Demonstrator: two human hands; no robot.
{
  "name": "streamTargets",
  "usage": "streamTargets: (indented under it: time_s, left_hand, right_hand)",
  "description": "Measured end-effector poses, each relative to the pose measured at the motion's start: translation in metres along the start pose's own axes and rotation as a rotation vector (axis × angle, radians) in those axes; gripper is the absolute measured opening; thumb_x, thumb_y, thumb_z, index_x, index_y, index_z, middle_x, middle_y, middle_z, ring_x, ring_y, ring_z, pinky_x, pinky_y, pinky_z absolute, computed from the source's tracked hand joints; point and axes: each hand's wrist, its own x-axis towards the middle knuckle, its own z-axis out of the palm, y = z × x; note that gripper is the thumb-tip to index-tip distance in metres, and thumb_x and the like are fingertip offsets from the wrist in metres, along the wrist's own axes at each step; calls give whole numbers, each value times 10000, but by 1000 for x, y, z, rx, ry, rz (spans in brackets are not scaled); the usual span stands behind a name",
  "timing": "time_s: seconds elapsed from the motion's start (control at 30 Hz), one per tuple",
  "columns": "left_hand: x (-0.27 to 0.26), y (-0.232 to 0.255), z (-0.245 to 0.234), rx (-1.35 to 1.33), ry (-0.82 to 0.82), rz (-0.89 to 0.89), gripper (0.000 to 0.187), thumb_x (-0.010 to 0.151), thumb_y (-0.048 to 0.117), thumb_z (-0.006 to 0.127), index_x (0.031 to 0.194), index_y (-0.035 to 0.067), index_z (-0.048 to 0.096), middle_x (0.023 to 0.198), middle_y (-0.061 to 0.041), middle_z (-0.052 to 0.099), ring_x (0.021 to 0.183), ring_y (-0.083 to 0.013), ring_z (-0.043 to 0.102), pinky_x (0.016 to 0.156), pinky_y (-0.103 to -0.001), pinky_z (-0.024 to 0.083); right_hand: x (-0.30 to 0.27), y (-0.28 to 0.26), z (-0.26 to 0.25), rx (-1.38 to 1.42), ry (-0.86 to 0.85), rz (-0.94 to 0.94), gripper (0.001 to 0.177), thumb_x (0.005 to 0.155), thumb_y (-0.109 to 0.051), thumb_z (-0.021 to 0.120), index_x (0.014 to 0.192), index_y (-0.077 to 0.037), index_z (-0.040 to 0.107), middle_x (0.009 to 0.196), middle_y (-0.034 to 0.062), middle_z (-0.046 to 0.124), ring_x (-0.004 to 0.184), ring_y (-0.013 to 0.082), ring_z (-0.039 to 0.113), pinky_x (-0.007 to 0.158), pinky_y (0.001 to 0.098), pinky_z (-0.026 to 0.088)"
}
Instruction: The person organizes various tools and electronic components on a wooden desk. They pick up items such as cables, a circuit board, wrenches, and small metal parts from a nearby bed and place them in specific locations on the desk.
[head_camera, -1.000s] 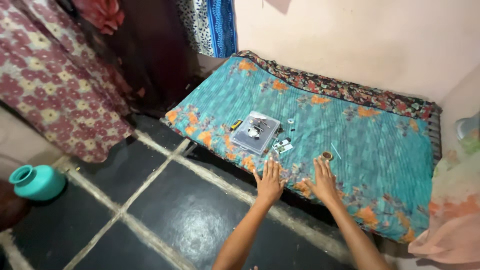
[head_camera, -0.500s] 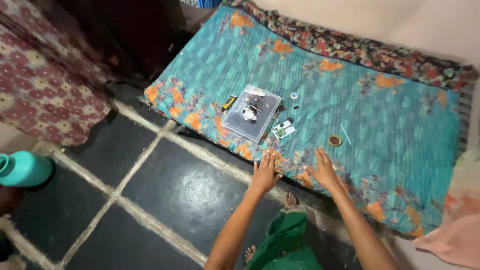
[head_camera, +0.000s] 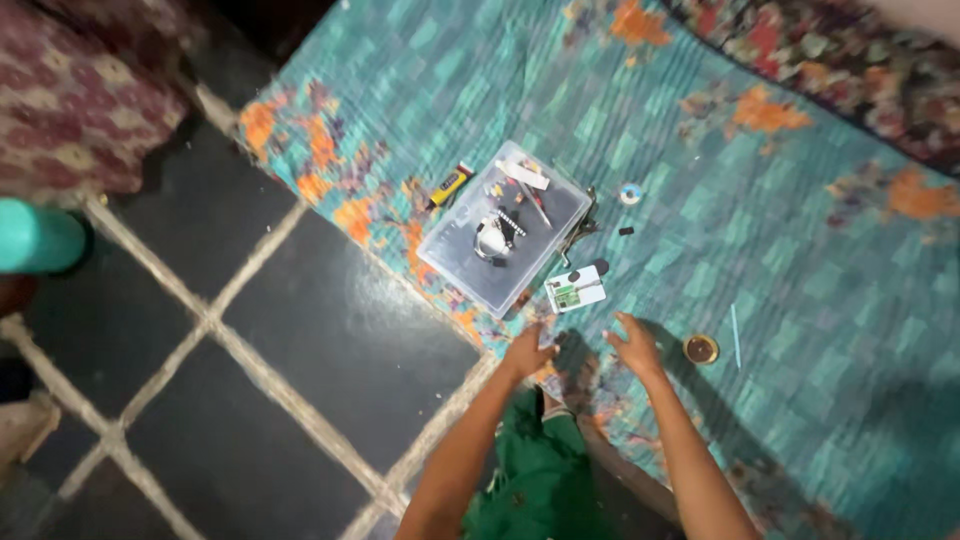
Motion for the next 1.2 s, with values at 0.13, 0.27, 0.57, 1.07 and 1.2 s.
streamTargets:
  time_s: [0.13,0.27,0.57,1.07,1.2]
  left_hand:
    - [13,-15,29,-209,29,-349,729,761,314,786,1372,15,526,1270,-240,661,1182,-391,646,989,-465,515]
    - [15,-29,58,-210,149,-304,531,733,192,766,1200,23,577,1153,-241,656,1096,-436,643,901,-490,527]
    - [27,-43,98,-696,226,-475,407,654,-18,688,1054,3,615,889,-109,664,798,-254,650,678,-391,531]
    - [4,-11,94,-1314,287,-570,412,774,-115,650,1170,-1,663,950,-17,701,866,-139,685,752,-273,565]
    - [-19,-2,59,-1196,363,-668,410,828,-78,591,1221,8,670,889,-53,672,708,-236,663,638,-364,589]
  right_hand:
    - [21,30,23,463,-180,118,687,844,-205,790,1462,-96,513,1458,122,597,1320,290,586,1060,409,485]
    - [29,52,40,631,-248,218,752,823,-74,780,1502,-122,462,1490,100,540,1289,278,561,999,393,510]
    - [35,83,49,519,-249,377,621,872,-56,711,1465,-163,557,1345,51,534,1017,171,610,801,360,561]
    - [51,52,8,775,-206,485,254,922,-237,773,1070,-106,613,991,19,709,846,125,676,701,294,560]
    - [42,16,-2,834,-247,434,226,920,-229,747,1079,-131,620,1020,20,716,885,132,682,721,301,570]
